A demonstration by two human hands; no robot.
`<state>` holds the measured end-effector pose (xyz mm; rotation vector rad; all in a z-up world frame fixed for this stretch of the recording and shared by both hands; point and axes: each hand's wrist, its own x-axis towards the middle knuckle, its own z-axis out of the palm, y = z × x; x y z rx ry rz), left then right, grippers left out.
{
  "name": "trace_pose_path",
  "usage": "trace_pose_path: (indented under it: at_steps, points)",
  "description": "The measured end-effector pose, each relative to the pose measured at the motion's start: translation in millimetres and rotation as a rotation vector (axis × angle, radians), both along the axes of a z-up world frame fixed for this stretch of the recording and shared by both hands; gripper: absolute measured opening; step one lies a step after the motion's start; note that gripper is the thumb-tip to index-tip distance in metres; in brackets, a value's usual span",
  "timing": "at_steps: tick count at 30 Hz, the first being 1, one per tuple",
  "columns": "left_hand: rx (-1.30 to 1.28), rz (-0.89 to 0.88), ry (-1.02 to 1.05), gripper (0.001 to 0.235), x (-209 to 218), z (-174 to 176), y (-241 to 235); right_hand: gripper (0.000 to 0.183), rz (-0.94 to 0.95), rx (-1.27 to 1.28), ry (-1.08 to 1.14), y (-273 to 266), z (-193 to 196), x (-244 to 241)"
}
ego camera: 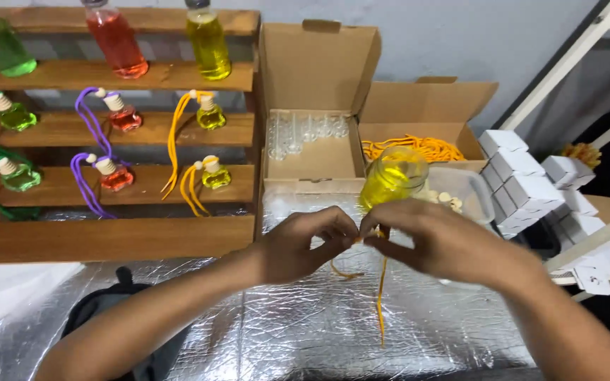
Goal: Assembling small perfume bottle components by threading cords through caps and placing them in pouches.
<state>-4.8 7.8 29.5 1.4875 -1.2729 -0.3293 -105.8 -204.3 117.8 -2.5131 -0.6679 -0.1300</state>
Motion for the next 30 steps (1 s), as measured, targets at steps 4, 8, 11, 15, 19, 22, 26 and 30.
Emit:
trace_pose_path:
  at_steps: [4, 8, 11, 15, 19, 22, 26, 30]
  points:
    - [0.25, -0.031, -0.188, 0.011, -14.0, 67.9, 18.4, 0.014, 0.017, -0.094, -0.004, -14.5, 57.0, -0.8]
    - [0.576, 0.025, -0.37, 0.026, -14.9, 124.2, 16.1, 0.019, -0.205, -0.047, -0.148, -19.5, 82.3, -15.2]
    - [0.819, 0.126, -0.605, 0.022, -10.0, 153.2, 10.5, 0.022, -0.106, 0.091, -0.272, -18.0, 84.4, -10.5]
    - [0.569, 0.366, -0.694, 0.022, -21.8, 179.9, 8.8, 0.017, 0.013, 0.259, -0.262, -18.0, 76.8, 5.6]
    - [0.063, 0.467, -0.663, 0.041, -49.9, 174.9, -1.4, 0.025, 0.048, 0.341, -0.13, -24.5, 68.2, 10.3]
    - [0.075, 0.436, -0.524, 0.025, -50.8, 170.7, -7.7, 0.021, -0.159, 0.326, -0.087, -27.6, 63.3, 5.2]
    - [0.21, 0.406, -0.176, 0.014, -23.5, 163.3, -14.4, 0.017, -0.215, 0.301, -0.135, -26.4, 70.5, 3.4]
    - [-0.02, 0.196, 0.091, 0.012, -4.8, 150.6, -17.9, 0.021, -0.199, 0.429, -0.144, -23.6, 70.7, 3.9]
